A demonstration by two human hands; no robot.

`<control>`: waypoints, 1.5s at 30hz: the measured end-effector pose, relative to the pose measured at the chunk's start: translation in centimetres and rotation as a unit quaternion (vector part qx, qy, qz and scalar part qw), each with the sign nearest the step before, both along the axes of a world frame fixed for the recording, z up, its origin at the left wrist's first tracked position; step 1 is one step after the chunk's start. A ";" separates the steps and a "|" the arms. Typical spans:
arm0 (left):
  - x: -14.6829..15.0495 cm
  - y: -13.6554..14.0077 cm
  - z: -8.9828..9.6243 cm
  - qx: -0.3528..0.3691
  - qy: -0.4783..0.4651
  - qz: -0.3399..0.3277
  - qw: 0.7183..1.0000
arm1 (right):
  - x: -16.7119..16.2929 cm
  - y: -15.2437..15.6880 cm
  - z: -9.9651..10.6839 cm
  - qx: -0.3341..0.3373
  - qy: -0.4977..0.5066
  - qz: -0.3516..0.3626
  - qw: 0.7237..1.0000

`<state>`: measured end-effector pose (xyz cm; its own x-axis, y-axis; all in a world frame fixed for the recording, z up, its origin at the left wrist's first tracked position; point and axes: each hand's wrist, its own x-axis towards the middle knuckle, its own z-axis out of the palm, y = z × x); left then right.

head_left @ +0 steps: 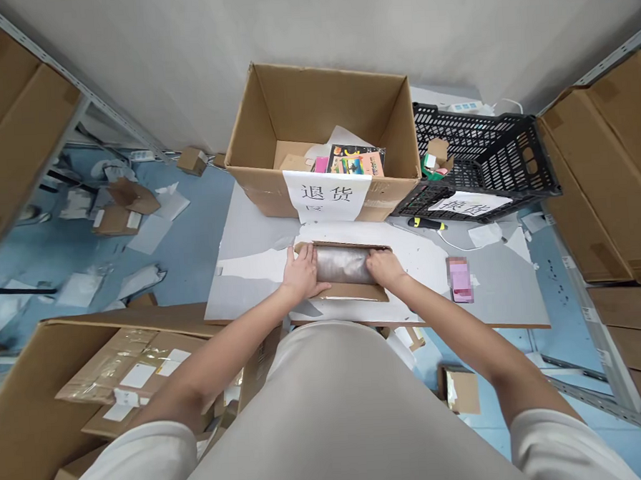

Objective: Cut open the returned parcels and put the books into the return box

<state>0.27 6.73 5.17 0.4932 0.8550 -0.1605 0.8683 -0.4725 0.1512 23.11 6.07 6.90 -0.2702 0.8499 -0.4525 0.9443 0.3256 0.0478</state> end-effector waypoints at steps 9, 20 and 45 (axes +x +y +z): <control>-0.7 0.3 -2.0 -0.056 -0.070 0.074 0.993 | -3.5 2.9 -2.7 0.021 -0.011 -0.036 0.999; -0.5 0.6 -2.5 -0.059 -0.130 0.141 0.980 | 0.0 0.3 4.7 0.013 0.068 0.042 0.997; -1.6 -3.6 8.7 -0.202 -0.660 0.263 0.674 | -0.4 -5.5 13.1 0.347 0.537 -0.243 0.730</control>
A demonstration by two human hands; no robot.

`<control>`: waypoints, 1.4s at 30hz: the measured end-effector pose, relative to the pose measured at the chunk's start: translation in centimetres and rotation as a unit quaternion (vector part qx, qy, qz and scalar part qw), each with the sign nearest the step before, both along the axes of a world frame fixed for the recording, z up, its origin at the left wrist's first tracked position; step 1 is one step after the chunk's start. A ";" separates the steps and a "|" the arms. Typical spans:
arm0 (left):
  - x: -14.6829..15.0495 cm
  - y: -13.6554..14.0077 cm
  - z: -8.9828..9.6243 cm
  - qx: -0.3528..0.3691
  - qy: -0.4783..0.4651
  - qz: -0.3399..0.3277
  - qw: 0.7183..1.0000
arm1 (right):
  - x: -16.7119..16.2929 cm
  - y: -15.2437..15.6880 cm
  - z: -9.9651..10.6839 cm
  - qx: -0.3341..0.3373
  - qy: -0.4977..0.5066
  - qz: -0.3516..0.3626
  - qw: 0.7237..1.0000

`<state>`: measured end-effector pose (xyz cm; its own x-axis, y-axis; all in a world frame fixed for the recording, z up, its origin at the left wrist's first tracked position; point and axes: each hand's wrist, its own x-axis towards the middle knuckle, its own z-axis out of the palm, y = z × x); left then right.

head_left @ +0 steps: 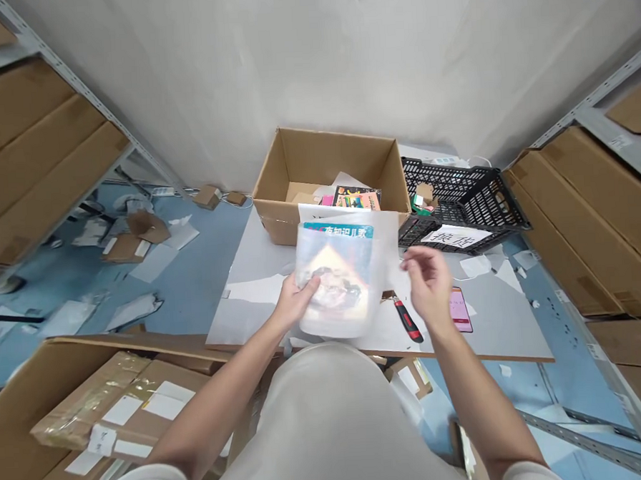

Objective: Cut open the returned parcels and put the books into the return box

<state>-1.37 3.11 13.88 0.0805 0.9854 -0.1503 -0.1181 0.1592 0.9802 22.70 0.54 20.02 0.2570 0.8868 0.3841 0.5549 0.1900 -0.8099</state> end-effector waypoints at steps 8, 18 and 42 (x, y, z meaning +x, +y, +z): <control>-0.4 -2.3 -1.2 -0.160 -0.153 0.017 0.975 | -3.6 -0.7 -5.0 -0.214 0.400 0.123 0.883; -2.4 -1.9 -2.9 -0.126 -0.045 0.091 0.987 | -7.3 -0.7 -5.8 -0.213 0.382 0.158 0.885; -0.3 -3.6 -3.9 -0.091 -0.054 -0.128 0.986 | -2.1 1.0 -6.6 -0.185 0.455 0.115 0.864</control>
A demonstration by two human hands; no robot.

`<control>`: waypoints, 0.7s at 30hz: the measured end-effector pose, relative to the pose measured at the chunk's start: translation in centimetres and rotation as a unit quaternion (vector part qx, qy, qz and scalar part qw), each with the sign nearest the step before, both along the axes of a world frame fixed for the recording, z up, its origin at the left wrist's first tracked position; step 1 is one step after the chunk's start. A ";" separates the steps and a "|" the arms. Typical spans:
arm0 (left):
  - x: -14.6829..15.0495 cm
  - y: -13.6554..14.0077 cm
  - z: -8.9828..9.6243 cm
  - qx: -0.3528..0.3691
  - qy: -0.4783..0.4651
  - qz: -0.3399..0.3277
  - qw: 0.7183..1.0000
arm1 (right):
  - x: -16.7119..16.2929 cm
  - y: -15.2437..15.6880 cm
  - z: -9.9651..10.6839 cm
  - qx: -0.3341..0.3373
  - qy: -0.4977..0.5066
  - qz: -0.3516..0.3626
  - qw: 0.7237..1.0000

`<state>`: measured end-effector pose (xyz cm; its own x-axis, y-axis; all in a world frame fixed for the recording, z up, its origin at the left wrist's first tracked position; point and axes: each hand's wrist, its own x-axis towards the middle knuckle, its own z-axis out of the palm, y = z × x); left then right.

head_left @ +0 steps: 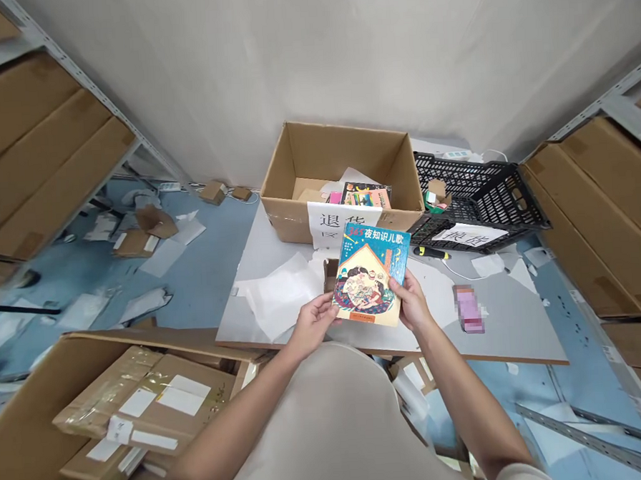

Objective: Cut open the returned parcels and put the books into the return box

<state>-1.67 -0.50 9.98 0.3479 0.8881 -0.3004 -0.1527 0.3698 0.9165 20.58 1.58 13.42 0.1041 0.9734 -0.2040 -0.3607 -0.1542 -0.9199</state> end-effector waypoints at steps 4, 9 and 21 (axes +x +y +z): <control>0.6 -0.2 1.5 -0.015 -0.027 0.021 0.999 | 2.2 3.0 2.5 0.021 -0.060 -0.029 0.998; 0.0 -0.3 1.5 -0.037 -0.079 0.034 0.996 | 4.4 4.8 4.4 0.023 -0.097 0.011 0.995; 1.9 -0.2 3.3 -0.212 -0.279 -0.067 0.934 | 4.4 7.0 3.2 0.081 -0.063 0.181 0.978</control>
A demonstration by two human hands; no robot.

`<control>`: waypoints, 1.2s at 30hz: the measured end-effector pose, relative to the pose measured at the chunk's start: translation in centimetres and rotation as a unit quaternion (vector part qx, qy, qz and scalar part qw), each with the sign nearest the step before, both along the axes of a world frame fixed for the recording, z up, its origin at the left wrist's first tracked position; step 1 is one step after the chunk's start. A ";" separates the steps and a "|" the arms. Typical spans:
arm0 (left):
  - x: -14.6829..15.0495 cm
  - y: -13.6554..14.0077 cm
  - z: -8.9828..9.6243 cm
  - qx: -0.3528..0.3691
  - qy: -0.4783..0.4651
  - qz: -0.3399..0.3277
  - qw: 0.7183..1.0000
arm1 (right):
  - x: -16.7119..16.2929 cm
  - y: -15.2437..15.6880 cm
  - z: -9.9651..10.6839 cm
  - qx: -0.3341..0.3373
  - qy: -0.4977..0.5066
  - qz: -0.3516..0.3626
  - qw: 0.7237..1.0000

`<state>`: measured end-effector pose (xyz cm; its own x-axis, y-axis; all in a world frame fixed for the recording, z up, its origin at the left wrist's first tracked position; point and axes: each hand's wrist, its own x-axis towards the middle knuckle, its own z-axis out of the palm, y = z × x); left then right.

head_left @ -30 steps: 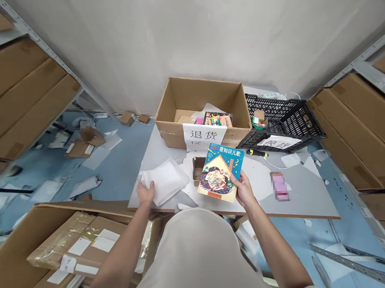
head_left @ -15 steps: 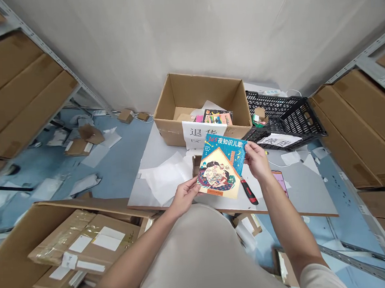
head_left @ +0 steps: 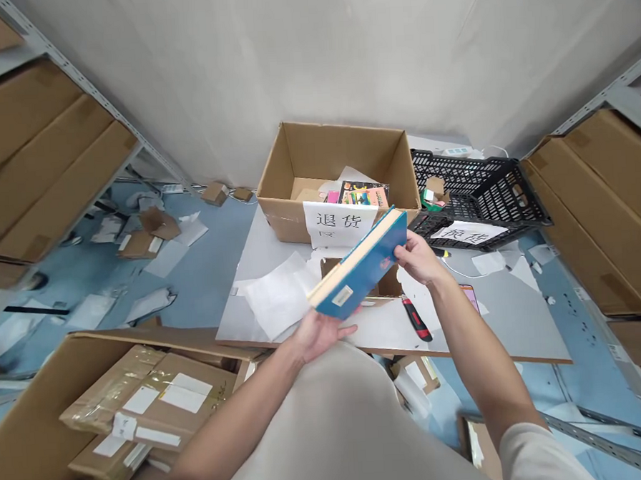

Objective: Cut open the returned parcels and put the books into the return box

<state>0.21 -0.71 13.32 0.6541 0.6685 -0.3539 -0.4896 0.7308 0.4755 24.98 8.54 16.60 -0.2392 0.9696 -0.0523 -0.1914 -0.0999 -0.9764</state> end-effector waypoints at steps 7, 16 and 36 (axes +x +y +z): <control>-1.2 0.9 -1.0 0.107 0.201 0.186 0.956 | 1.3 1.2 1.9 -0.045 -0.079 -0.006 0.996; -0.7 -0.6 -1.8 0.060 0.178 0.141 0.972 | 1.4 2.3 1.9 -0.065 -0.068 -0.078 0.993; 1.1 -0.8 -2.8 -0.045 0.026 -0.017 0.999 | 0.2 1.2 1.8 -0.015 0.012 -0.030 0.999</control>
